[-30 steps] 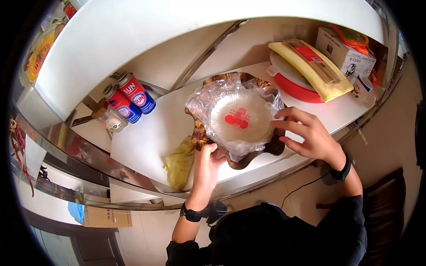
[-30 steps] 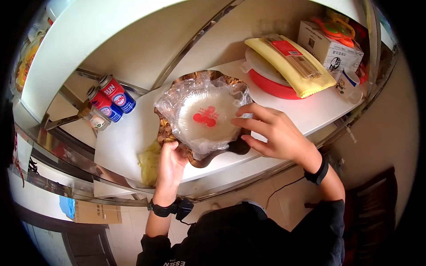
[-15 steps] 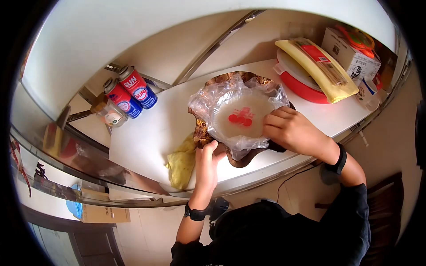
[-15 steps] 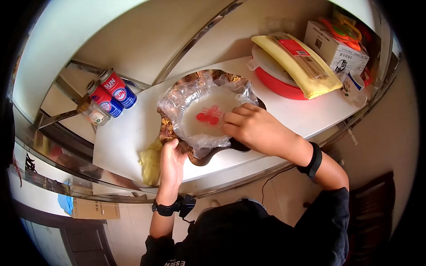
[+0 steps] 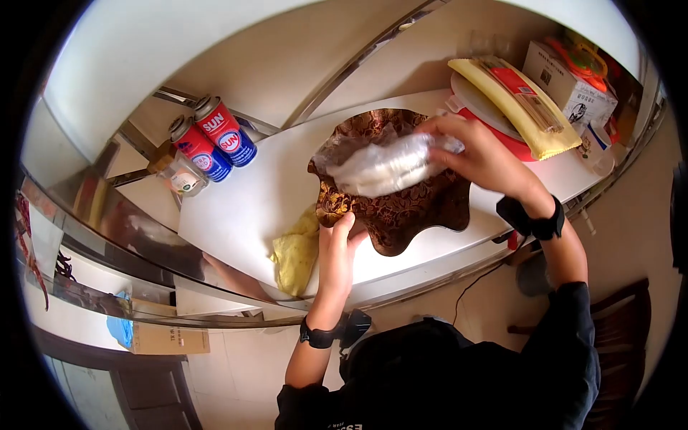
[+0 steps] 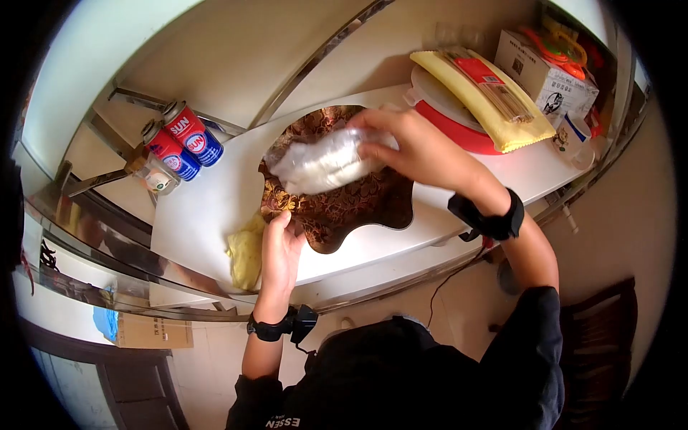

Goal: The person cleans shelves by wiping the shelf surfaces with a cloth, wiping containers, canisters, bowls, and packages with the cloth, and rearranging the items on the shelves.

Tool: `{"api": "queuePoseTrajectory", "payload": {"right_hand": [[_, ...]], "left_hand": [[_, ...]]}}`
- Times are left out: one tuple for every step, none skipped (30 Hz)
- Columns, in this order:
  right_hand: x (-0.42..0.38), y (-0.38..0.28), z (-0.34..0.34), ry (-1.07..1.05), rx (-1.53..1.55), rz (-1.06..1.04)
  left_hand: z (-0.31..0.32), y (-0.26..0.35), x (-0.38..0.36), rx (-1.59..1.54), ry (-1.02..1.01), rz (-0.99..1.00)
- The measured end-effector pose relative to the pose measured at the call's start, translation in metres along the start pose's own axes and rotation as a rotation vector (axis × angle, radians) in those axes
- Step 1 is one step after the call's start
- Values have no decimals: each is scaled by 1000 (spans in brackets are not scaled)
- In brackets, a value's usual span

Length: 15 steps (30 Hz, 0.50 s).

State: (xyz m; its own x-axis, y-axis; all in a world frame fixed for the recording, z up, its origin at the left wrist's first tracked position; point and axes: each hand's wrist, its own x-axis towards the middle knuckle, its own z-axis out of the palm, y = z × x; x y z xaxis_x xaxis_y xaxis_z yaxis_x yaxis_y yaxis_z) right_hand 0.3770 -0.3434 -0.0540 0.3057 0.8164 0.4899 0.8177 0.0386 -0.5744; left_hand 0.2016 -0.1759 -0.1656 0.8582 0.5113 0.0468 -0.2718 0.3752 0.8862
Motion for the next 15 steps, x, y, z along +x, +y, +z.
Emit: {"api": "queuePoseTrajectory", "payload": {"right_hand": [[5,3,0,8,37,34],[9,3,-2,-2,34,18],[13,2,-3,-11,31,1],[15,1,-4,-21,28,-17],[15,1,-3,3,44,-9],[15,2,-1,3,74,6],[16,5,0,2,106,23],[16,7,0,-1,138,40],[16,8,0,-20,166,76],[16,10,0,-35,194,112],[16,11,0,-48,221,147],[15,11,0,-56,239,152],[14,12,0,-63,255,157],[11,11,-1,-69,269,165],[9,11,-1,-74,263,160]], "left_hand": [[2,2,-1,3,-2,21],[3,2,-2,19,22,43],[3,3,-3,34,46,66],[4,4,-3,50,69,90],[7,8,-4,72,66,106],[11,13,-7,94,64,123],[12,16,-8,116,66,138],[13,16,-9,121,70,149],[14,15,-9,126,74,162],[14,15,-9,133,75,175],[15,15,-10,140,67,168],[13,13,-10,195,84,190],[11,9,-10,249,98,213],[10,7,-11,301,110,233],[14,6,-13,276,143,275]]}}
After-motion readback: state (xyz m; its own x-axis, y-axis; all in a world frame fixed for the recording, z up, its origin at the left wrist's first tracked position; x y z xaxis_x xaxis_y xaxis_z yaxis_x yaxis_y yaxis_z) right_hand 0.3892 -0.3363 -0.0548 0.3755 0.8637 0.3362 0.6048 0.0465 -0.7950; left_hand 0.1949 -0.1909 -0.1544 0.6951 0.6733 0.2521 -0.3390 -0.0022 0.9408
